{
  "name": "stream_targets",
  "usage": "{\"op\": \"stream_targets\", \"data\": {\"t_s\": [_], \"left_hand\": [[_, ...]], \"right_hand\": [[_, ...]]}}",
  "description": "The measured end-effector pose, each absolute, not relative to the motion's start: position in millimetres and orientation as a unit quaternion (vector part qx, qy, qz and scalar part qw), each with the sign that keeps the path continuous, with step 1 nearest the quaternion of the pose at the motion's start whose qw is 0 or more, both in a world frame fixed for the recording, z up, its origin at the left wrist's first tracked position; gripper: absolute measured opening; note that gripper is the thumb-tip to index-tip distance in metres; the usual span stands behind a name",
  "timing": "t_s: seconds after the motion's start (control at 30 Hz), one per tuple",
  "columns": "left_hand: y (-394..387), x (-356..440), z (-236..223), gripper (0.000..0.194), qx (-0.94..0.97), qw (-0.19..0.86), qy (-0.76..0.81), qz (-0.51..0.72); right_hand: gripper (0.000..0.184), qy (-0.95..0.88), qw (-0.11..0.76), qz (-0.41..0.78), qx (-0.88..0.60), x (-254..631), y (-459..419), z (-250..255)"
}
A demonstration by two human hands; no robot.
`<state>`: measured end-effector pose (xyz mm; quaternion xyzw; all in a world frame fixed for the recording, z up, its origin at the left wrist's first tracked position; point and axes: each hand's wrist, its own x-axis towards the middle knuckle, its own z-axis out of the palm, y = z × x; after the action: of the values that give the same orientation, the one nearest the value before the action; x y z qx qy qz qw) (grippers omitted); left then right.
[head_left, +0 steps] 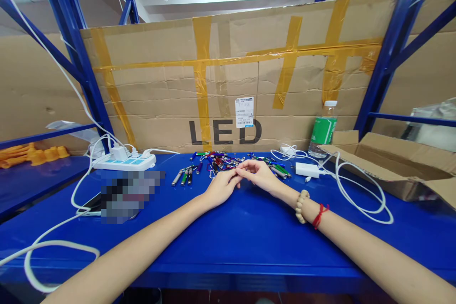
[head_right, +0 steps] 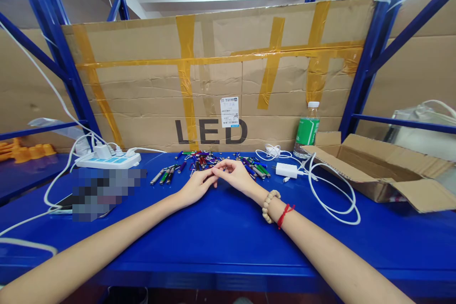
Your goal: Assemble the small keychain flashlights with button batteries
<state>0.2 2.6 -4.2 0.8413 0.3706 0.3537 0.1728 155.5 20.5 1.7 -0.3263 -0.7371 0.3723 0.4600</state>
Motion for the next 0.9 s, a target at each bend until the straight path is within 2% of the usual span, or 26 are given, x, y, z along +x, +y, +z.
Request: {"op": "stream_targets", "data": {"t_s": [0.4,0.9], "left_hand": [[-0.7,0.3,-0.2,0.029,0.838,0.168,0.379,0.355],[-0.1,0.2,0.4,0.029,0.823,0.172,0.403,0.363]], "right_hand": [[0.034,-0.748,0.452,0.342,-0.344,158.0,16.2,5.9],[0.036,-0.685,0.495,0.409,-0.343,156.7,17.1,6.9]]}}
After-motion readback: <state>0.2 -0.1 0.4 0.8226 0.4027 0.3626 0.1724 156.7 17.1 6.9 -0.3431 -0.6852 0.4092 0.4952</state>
